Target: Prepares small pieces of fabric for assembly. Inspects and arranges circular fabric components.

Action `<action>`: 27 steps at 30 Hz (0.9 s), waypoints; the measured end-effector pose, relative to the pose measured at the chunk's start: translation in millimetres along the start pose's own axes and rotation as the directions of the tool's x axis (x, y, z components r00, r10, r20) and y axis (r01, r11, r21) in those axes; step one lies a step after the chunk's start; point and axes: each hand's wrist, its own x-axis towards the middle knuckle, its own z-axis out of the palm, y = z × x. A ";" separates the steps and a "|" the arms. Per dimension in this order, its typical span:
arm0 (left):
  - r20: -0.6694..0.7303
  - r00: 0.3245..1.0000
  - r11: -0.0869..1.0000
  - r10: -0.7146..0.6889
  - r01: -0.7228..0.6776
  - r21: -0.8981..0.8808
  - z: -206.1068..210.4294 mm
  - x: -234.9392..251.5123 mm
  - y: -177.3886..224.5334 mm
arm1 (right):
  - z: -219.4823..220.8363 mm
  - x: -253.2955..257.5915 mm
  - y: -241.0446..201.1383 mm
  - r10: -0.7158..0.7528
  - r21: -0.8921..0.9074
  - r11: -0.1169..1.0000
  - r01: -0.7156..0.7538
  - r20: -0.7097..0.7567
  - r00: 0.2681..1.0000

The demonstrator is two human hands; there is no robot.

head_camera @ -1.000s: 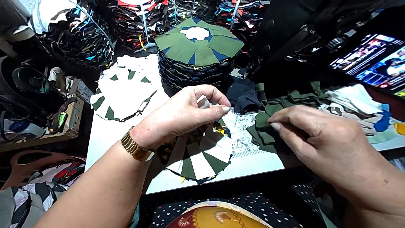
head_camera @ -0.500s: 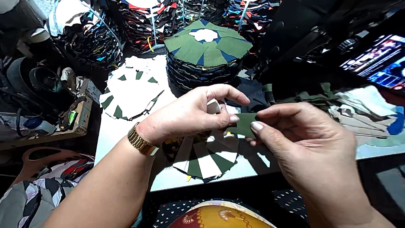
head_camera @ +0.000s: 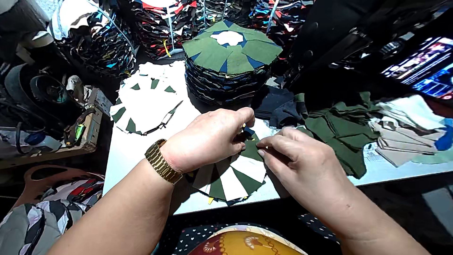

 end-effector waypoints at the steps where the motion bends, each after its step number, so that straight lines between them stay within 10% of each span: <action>1: -0.029 1.000 1.000 0.003 -0.003 -0.005 -1.4 -0.5 -1.7 | -5.1 1.7 2.6 0.003 0.021 1.000 -0.003 0.009 1.000; 17: -0.050 0.999 1.000 -0.007 0.007 -0.012 -2.4 -1.9 -7.2 | -15.6 7.4 14.4 -0.036 0.133 0.990 0.050 -0.108 0.993; 21: -0.133 0.991 0.954 0.022 -0.061 -0.294 -3.9 -0.2 -10.7 | -17.9 9.3 4.0 -0.131 0.200 0.968 0.151 -0.106 0.986; 23: -0.110 0.994 0.799 -0.030 -0.042 -0.600 -6.7 -0.7 -6.3 | -12.3 11.3 1.0 -0.213 0.241 0.946 0.216 -0.040 0.976; 27: 0.079 0.989 0.135 -0.123 0.096 -0.986 -8.3 -0.5 6.6 | 7.5 12.8 3.4 -0.284 0.188 0.947 0.262 0.102 0.953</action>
